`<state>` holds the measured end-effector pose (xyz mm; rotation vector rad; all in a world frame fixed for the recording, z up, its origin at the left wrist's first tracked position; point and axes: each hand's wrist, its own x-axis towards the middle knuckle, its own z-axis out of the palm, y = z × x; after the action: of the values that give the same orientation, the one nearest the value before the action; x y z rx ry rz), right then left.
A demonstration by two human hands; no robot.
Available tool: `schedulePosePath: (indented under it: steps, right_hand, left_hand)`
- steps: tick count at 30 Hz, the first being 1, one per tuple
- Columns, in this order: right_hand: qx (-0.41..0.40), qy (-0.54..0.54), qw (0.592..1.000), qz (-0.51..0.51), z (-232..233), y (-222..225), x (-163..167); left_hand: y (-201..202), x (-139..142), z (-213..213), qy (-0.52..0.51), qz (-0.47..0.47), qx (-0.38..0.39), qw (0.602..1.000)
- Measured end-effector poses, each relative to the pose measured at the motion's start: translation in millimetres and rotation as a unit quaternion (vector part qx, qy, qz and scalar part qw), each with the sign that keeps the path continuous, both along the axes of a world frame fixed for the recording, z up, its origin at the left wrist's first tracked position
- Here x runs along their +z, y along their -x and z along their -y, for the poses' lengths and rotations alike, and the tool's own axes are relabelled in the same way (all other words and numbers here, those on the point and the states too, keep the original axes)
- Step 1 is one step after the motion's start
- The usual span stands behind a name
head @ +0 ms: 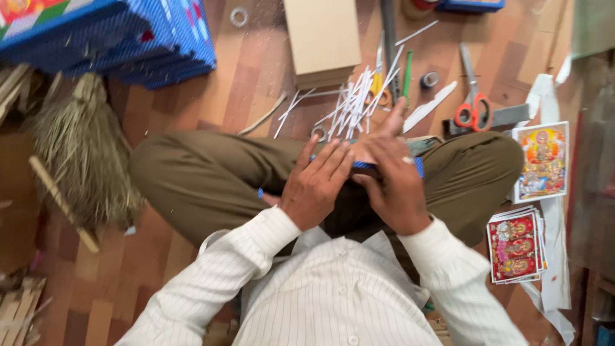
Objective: The person sits cross-legged on the floor and cuts a printed religious poster with scissors, then folds and creases a strip of blue patterned paper and presses it around the edge of a small decorated board, assembling a decorative box front. Finished pieces and paper scraps lie around the work area.
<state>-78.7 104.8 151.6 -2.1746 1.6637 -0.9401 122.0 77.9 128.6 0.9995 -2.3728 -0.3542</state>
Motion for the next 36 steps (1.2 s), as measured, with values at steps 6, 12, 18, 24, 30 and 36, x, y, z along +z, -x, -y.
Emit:
schedulePosePath:
  steps: [6, 12, 18, 24, 30, 36]
  right_hand:
    - [-0.306, -0.160, 0.820, 0.457, -39, 38, -34]
    - [-0.294, -0.195, 0.688, 0.635, -49, 51, -73]
    - [-0.379, -0.128, 0.629, 0.667, -47, 41, -82]
    - [-0.381, -0.128, 0.613, 0.680, -48, 36, -84]
    - [-0.322, -0.138, 0.610, 0.711, -54, 30, -86]
    - [-0.284, -0.125, 0.641, 0.702, -56, 21, -82]
  left_hand:
    - [27, -9, 1, -0.044, -0.068, -0.086, 0.993]
    - [84, -16, -6, -0.097, -0.131, -0.086, 0.983]
    - [93, -15, 0, -0.122, -0.043, -0.065, 0.989]
    - [100, -9, 4, -0.130, -0.030, -0.068, 0.989]
    - [100, -9, 6, -0.128, -0.008, -0.065, 0.990]
    - [101, -15, 4, -0.112, -0.024, -0.042, 0.993]
